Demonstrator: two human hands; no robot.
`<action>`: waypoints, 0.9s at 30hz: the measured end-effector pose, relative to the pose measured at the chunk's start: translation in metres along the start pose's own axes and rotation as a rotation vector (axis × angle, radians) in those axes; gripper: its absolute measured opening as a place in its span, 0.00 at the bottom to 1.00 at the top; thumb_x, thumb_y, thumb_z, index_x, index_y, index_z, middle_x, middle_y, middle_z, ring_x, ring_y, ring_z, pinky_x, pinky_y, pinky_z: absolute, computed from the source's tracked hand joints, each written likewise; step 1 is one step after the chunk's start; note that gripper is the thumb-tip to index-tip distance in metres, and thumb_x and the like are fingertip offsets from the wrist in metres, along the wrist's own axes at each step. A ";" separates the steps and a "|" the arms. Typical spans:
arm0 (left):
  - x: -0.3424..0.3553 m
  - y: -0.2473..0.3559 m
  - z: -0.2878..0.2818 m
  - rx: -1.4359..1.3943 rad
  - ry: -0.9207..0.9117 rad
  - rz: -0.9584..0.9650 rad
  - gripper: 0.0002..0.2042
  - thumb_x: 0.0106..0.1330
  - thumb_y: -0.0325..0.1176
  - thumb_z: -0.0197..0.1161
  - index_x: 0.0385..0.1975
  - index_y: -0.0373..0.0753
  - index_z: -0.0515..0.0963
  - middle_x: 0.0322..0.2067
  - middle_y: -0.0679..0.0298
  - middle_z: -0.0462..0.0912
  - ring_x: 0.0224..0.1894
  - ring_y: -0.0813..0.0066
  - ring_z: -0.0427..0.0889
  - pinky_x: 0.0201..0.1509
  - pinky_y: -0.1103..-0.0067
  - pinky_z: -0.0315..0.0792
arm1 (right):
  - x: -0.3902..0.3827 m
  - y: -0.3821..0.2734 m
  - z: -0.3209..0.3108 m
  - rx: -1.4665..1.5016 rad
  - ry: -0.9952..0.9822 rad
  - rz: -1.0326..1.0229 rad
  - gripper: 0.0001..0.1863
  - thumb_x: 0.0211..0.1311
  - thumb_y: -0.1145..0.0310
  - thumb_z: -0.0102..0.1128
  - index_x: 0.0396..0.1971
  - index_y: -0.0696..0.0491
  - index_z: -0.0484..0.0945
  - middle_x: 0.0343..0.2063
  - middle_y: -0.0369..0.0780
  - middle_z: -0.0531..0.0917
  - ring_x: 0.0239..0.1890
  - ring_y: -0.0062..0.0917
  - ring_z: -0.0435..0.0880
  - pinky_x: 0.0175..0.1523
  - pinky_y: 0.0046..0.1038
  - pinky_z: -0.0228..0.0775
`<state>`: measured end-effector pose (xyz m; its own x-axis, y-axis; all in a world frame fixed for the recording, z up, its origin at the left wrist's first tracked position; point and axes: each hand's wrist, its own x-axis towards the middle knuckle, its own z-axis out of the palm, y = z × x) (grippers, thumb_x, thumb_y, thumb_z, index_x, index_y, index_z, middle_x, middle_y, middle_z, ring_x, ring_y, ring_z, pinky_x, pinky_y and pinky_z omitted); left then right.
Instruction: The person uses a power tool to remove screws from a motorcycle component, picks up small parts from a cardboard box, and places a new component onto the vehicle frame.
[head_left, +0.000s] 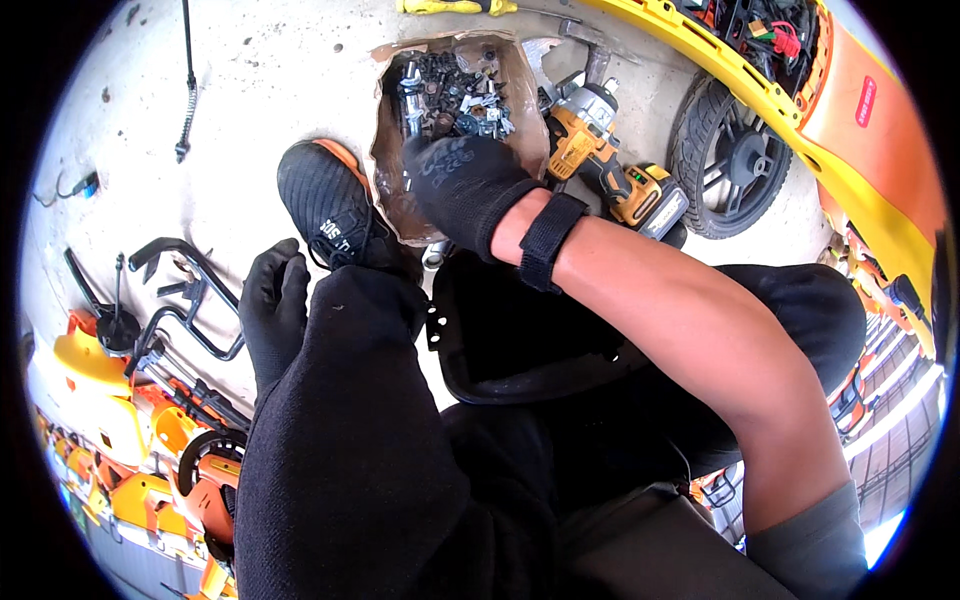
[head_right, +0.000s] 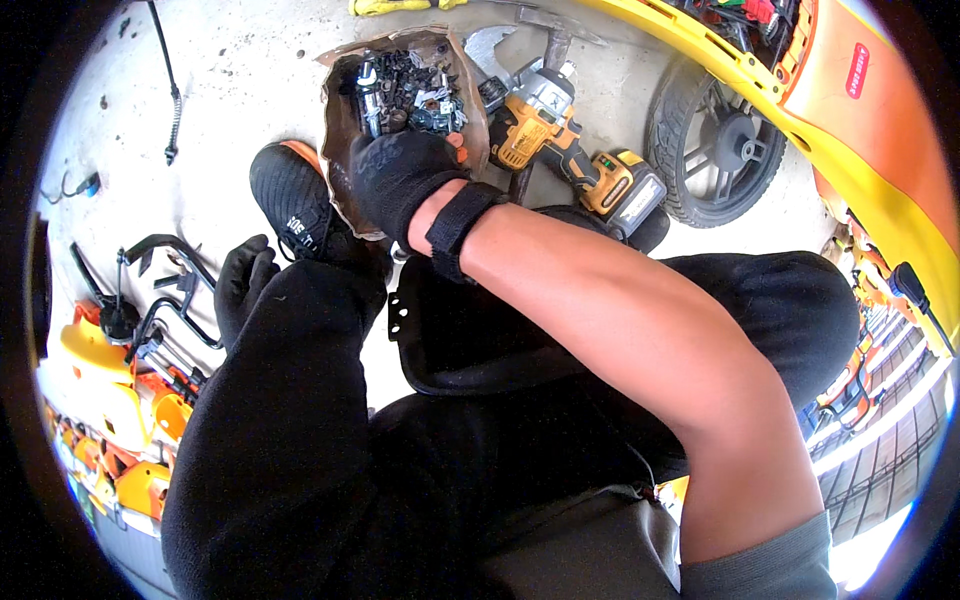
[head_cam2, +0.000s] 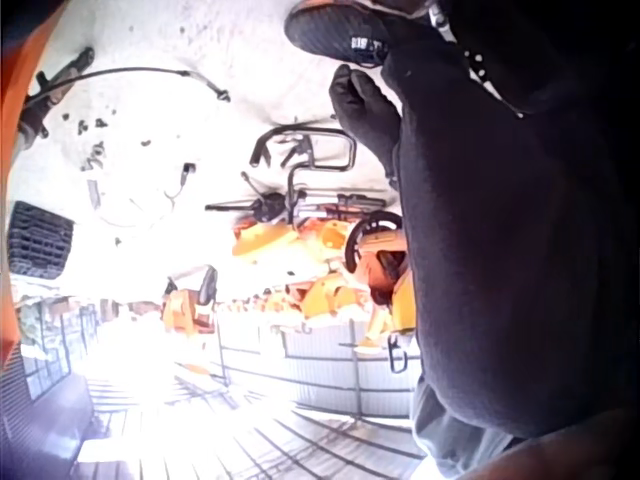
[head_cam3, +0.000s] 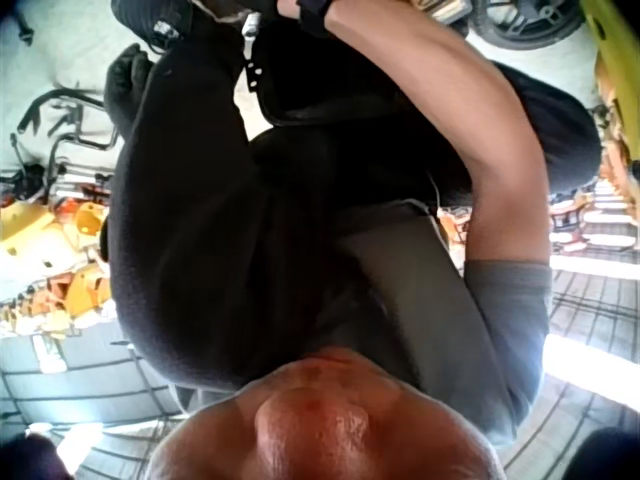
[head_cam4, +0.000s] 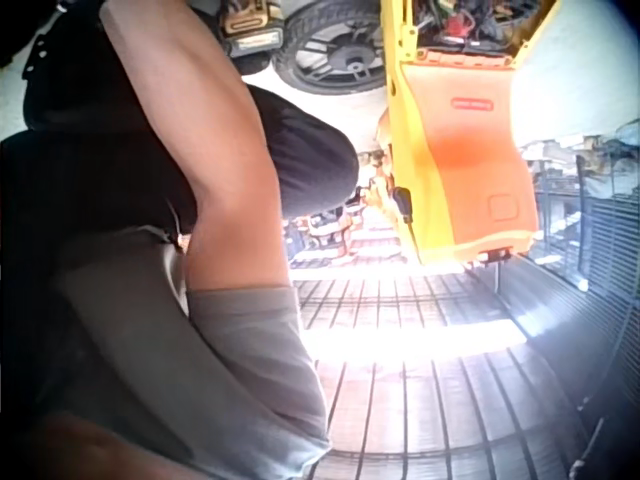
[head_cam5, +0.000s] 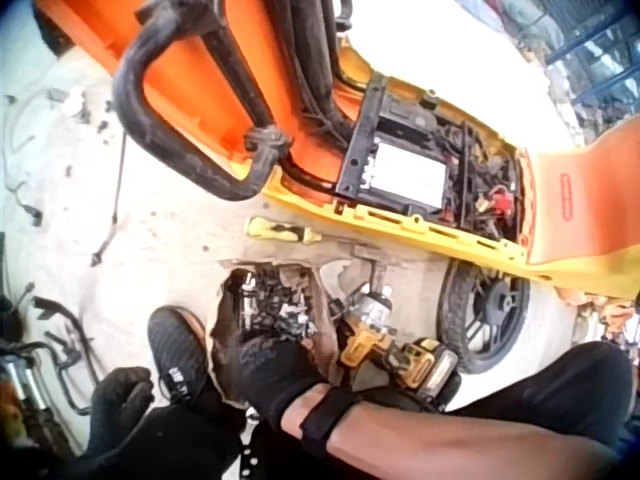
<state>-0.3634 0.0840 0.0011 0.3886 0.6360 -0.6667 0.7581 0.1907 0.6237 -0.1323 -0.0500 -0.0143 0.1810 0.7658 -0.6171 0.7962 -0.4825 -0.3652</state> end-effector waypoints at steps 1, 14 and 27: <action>0.000 0.003 0.000 -0.007 -0.006 -0.016 0.09 0.67 0.26 0.60 0.44 0.30 0.78 0.36 0.63 0.82 0.35 0.82 0.75 0.42 0.83 0.71 | 0.003 0.003 0.004 -0.002 0.045 0.076 0.24 0.60 0.72 0.51 0.57 0.64 0.67 0.30 0.49 0.85 0.31 0.37 0.87 0.35 0.41 0.79; -0.001 0.015 0.005 0.032 -0.024 0.050 0.10 0.68 0.26 0.58 0.45 0.29 0.78 0.32 0.65 0.82 0.32 0.84 0.74 0.38 0.84 0.69 | -0.017 0.011 -0.006 0.157 0.011 -0.085 0.25 0.61 0.77 0.47 0.60 0.53 0.66 0.32 0.47 0.85 0.35 0.40 0.85 0.39 0.39 0.78; 0.003 0.023 0.005 0.030 -0.044 0.100 0.09 0.68 0.27 0.59 0.44 0.29 0.78 0.33 0.65 0.82 0.33 0.83 0.75 0.40 0.84 0.70 | 0.002 0.023 0.012 0.083 -0.120 -0.014 0.17 0.58 0.75 0.49 0.47 0.51 0.77 0.33 0.47 0.85 0.39 0.42 0.85 0.45 0.43 0.75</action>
<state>-0.3419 0.0865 0.0108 0.4854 0.6174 -0.6190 0.7293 0.1047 0.6762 -0.1207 -0.0645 -0.0328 0.0956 0.7188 -0.6886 0.7469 -0.5091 -0.4277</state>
